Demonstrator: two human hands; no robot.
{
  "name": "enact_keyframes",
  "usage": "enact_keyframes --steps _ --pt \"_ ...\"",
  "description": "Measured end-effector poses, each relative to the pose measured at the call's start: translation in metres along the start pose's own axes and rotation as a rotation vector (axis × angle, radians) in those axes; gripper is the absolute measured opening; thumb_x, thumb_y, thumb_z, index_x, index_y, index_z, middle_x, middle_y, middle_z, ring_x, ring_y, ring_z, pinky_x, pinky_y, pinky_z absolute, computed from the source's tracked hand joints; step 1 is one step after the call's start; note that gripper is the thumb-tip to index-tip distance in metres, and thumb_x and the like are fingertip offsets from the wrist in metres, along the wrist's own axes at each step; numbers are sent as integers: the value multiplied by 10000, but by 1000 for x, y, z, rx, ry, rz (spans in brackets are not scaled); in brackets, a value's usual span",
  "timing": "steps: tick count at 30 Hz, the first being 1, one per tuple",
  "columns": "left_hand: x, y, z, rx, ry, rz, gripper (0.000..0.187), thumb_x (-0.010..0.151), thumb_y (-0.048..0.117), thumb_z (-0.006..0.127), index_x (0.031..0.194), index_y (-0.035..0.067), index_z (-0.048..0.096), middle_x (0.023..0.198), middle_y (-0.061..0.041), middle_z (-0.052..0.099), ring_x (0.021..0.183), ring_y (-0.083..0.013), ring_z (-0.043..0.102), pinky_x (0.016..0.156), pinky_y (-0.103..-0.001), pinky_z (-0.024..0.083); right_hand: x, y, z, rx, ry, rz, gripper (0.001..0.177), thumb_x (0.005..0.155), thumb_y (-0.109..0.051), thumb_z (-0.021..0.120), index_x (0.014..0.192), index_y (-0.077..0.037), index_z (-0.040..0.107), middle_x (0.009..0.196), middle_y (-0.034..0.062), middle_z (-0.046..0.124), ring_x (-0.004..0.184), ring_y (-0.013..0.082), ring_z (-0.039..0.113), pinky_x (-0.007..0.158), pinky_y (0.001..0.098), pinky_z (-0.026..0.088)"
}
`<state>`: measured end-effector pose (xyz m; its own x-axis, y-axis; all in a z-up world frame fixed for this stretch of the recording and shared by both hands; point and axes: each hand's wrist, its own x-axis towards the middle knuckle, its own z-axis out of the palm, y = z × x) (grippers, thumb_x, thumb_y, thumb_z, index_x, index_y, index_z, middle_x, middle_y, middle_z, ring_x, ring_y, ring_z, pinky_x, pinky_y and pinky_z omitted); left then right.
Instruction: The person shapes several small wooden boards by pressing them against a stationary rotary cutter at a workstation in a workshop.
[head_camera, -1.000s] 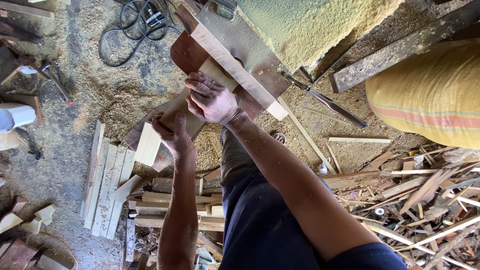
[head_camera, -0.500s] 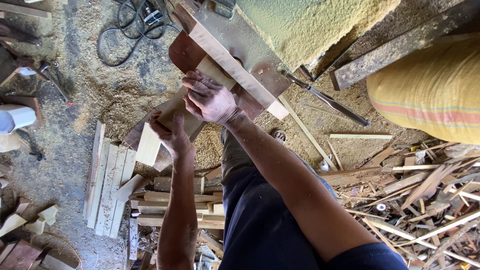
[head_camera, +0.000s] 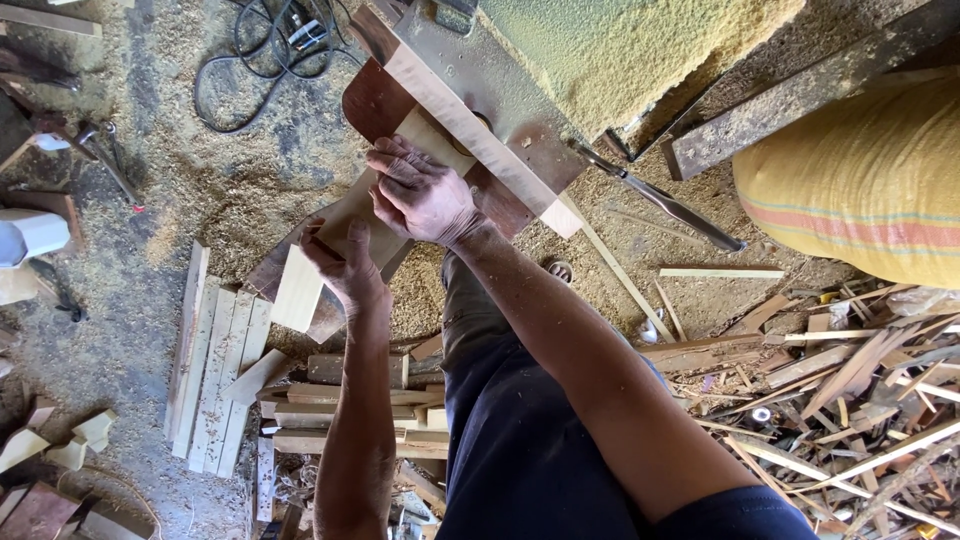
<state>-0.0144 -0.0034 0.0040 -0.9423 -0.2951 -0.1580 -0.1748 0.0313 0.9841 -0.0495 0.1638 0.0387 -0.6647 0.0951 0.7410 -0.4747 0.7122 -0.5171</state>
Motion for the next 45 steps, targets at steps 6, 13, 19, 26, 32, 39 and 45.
enact_keyframes --steps 6,13,19,26,32,39,45 --pt "3 -2 -2 -19 -16 -12 598 889 334 884 1263 221 431 1139 -90 548 1044 -191 593 935 -381 591 1 2 0 -24 -5 -14 156 881 -118 669 745 -41 675 976 117 746 973 290 748 967 390 582" --pt "5 -2 -2 -25 -8 -17 601 883 352 886 1248 218 427 1122 -81 549 1032 -193 603 954 -398 585 0 3 3 18 -9 -2 187 901 -128 664 739 -33 657 993 130 743 989 315 742 976 408 577" --pt "6 -2 -1 -38 -12 -10 639 869 380 902 1252 212 418 1138 -82 547 1054 -197 594 968 -411 571 0 4 6 23 -3 -5 211 921 -144 656 743 -29 656 990 139 739 999 328 738 983 418 570" --pt "7 4 0 -28 -26 5 637 876 367 902 1256 202 419 1154 -86 542 1074 -198 586 970 -416 559 0 3 10 11 13 -3 203 919 -129 650 746 -24 659 983 144 738 1002 328 740 982 420 569" --pt "7 10 0 -19 -34 -4 608 877 366 893 1241 225 428 1142 -69 552 1061 -186 594 976 -407 557 2 2 12 -8 40 2 197 917 -133 645 748 -35 670 962 128 743 982 310 747 979 408 572" --pt "8 17 4 5 -11 14 566 880 321 880 1215 215 437 1117 -56 555 1050 -170 588 947 -401 559 2 4 18 -12 51 -11 198 919 -140 646 752 -39 675 954 131 751 968 315 751 965 411 577" --pt "22 1 0 2 13 3 581 876 296 897 1232 208 448 1154 -93 536 1063 -210 571 919 -413 577 6 7 28 -10 35 -4 218 930 -166 642 751 -45 668 959 127 748 985 325 746 964 423 579"
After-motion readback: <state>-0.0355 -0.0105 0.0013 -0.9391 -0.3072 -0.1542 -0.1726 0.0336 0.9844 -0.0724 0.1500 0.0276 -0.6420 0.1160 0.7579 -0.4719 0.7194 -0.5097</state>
